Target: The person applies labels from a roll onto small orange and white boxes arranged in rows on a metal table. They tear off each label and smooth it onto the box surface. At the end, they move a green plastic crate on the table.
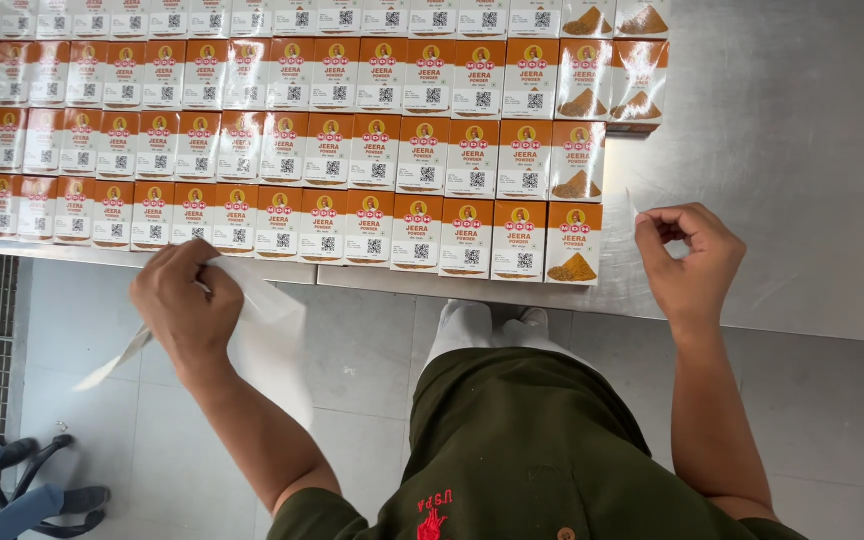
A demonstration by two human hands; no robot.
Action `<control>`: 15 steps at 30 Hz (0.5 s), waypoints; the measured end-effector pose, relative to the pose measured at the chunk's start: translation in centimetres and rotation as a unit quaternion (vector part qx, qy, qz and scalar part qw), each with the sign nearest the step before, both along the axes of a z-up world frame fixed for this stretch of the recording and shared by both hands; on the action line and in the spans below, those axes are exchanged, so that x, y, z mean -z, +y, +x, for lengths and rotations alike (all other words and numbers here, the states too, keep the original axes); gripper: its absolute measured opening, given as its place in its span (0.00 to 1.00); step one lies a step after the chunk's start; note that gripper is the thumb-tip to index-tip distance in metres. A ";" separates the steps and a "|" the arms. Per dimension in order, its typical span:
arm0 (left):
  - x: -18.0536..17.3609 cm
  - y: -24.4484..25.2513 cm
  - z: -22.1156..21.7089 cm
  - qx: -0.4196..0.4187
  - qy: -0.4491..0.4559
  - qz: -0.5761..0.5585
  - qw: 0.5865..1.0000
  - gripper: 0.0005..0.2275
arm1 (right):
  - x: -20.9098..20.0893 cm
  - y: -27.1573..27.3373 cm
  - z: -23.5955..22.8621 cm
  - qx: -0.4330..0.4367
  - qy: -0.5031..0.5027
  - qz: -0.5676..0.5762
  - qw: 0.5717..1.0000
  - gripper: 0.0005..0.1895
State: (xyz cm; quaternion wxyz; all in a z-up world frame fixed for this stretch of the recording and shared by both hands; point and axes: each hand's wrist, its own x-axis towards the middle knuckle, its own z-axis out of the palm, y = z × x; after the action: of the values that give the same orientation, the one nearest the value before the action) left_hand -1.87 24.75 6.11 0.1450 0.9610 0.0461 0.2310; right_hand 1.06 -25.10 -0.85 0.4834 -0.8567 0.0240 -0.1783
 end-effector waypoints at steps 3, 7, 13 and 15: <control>1.2 -0.5 1.4 0.096 0.037 0.000 0.995 0.06 | -0.4 1.2 0.1 -0.002 0.005 0.006 1.000 0.02; 3.9 -5.0 4.2 0.123 0.074 0.049 0.988 0.01 | -0.8 3.0 0.3 -0.005 -0.011 0.002 1.000 0.02; 9.7 -11.1 8.5 0.229 0.166 -0.013 0.959 0.07 | -1.2 5.3 1.1 -0.005 -0.022 -0.010 1.000 0.03; 10.6 -13.4 9.5 0.311 0.112 -0.101 0.938 0.14 | -1.3 6.1 1.4 0.002 -0.019 -0.016 1.000 0.02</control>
State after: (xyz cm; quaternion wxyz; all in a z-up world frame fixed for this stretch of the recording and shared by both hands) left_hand 7.63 11.33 -4.48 0.3000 0.9272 -0.2161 0.0598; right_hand 2.45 -19.03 0.44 0.4696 -0.8608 0.0138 -0.1957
